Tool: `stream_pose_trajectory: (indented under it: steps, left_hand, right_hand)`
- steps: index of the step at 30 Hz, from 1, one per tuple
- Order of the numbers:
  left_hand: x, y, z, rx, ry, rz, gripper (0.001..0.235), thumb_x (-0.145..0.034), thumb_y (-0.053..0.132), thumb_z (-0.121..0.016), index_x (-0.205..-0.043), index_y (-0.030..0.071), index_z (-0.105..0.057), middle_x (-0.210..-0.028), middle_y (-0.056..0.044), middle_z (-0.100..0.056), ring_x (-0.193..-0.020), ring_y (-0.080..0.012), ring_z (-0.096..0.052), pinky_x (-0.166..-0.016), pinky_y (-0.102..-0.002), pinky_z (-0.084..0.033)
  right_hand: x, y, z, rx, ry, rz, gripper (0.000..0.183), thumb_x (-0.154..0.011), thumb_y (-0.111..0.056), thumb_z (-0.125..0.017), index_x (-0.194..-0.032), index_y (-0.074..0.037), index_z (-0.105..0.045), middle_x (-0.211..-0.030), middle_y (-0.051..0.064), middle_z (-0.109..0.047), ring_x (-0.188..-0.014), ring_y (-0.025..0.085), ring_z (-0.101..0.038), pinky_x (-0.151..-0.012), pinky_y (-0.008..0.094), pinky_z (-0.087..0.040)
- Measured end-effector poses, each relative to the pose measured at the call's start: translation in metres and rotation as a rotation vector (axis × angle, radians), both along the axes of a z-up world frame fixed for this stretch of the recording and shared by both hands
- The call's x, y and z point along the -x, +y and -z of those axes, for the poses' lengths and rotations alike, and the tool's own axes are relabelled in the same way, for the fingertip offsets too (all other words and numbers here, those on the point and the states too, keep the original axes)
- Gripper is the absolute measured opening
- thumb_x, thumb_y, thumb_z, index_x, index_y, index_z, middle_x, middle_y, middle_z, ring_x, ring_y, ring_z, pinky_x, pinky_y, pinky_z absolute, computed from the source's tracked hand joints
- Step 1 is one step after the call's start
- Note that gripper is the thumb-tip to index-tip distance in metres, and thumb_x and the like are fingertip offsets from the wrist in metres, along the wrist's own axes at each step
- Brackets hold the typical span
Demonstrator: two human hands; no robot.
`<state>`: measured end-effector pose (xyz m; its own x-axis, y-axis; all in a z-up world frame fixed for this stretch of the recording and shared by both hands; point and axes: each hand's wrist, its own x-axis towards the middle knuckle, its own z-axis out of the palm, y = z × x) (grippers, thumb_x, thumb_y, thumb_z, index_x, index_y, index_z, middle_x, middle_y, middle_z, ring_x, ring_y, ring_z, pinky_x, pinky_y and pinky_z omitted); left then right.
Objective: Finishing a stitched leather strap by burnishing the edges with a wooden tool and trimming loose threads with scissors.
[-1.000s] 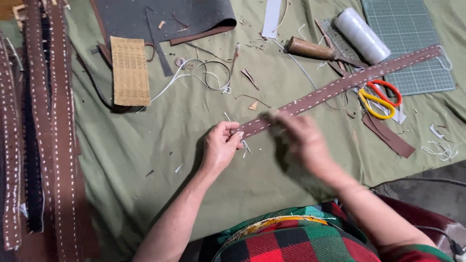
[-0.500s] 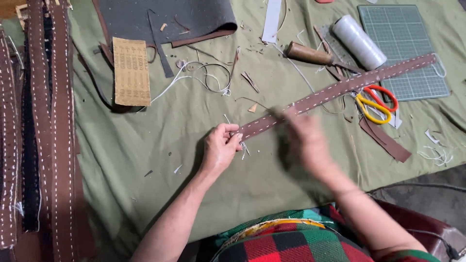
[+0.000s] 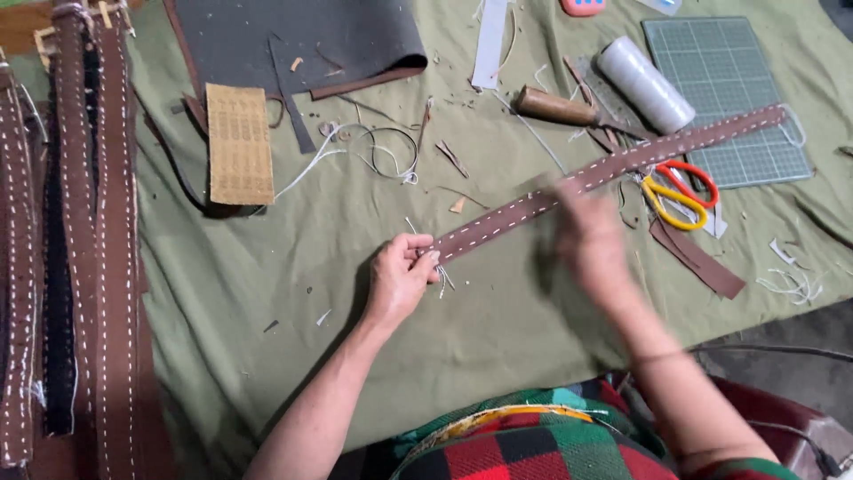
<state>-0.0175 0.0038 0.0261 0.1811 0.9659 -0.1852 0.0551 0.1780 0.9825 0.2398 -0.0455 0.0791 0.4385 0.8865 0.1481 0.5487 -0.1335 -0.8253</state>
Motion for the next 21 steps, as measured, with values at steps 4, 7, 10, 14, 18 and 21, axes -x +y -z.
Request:
stream_pose_trajectory:
  steps: [4,7,10,14,18,21]
  left_hand:
    - [0.003,-0.002,-0.013,0.024,0.009,0.005,0.023,-0.088,0.002,-0.071,-0.111,-0.004,-0.070,-0.081,-0.018,-0.073,-0.057,-0.0163,-0.072,-0.047,-0.024,-0.061]
    - [0.005,-0.003,-0.017,0.019,0.014,-0.013,0.024,-0.089,0.001,-0.071,-0.112,-0.003,-0.070,-0.081,-0.018,-0.073,-0.057,-0.0176,-0.073,-0.044,-0.023,-0.059]
    - [0.003,0.000,-0.027,-0.006,-0.007,0.014,0.023,-0.088,0.000,-0.071,-0.111,-0.004,-0.071,-0.080,-0.017,-0.073,-0.056,-0.0171,-0.073,-0.046,-0.024,-0.061]
    - [0.003,-0.004,-0.024,-0.013,0.023,0.015,0.023,-0.088,0.001,-0.072,-0.110,-0.003,-0.071,-0.077,-0.017,-0.073,-0.054,-0.0173,-0.072,-0.043,-0.024,-0.060]
    - [0.003,0.000,-0.008,0.008,0.030,0.024,0.024,-0.088,0.003,-0.073,-0.111,-0.002,-0.071,-0.079,-0.017,-0.074,-0.055,-0.0181,-0.074,-0.047,-0.026,-0.062]
    - [0.009,0.001,-0.013,0.036,0.029,0.022,0.024,-0.089,0.002,-0.069,-0.112,-0.003,-0.070,-0.082,-0.018,-0.072,-0.057,-0.0170,-0.073,-0.044,-0.022,-0.059]
  right_hand:
    - [0.077,-0.023,0.006,0.202,-0.575,-0.238,0.050,-0.087,-0.045,-0.071,-0.135,-0.050,-0.058,-0.109,-0.009,-0.057,-0.076,0.027,-0.075,-0.072,0.044,-0.063]
    - [0.019,-0.003,0.017,0.141,-0.790,-0.251,0.050,-0.094,-0.025,-0.062,-0.141,-0.040,-0.055,-0.104,-0.003,-0.056,-0.093,0.022,-0.074,-0.073,0.039,-0.062]
    - [-0.068,0.011,0.035,0.191,-0.775,0.049,0.045,-0.105,-0.032,-0.062,-0.147,-0.045,-0.054,-0.108,0.005,-0.053,-0.092,0.037,-0.072,-0.077,0.049,-0.062]
    - [-0.081,0.009,0.035,0.170,-0.745,0.080,0.046,-0.105,-0.023,-0.060,-0.149,-0.037,-0.056,-0.108,0.014,-0.052,-0.094,0.046,-0.069,-0.079,0.056,-0.060]
    - [0.079,-0.019,-0.014,0.080,-0.678,-0.222,0.042,-0.093,-0.031,-0.064,-0.134,-0.040,-0.060,-0.111,0.006,-0.063,-0.114,0.035,-0.067,-0.087,0.052,-0.060]
    - [0.081,-0.017,0.016,0.131,-0.565,-0.217,0.037,-0.096,-0.045,-0.059,-0.130,-0.058,-0.055,-0.104,-0.007,-0.056,-0.087,0.023,-0.073,-0.073,0.043,-0.063]
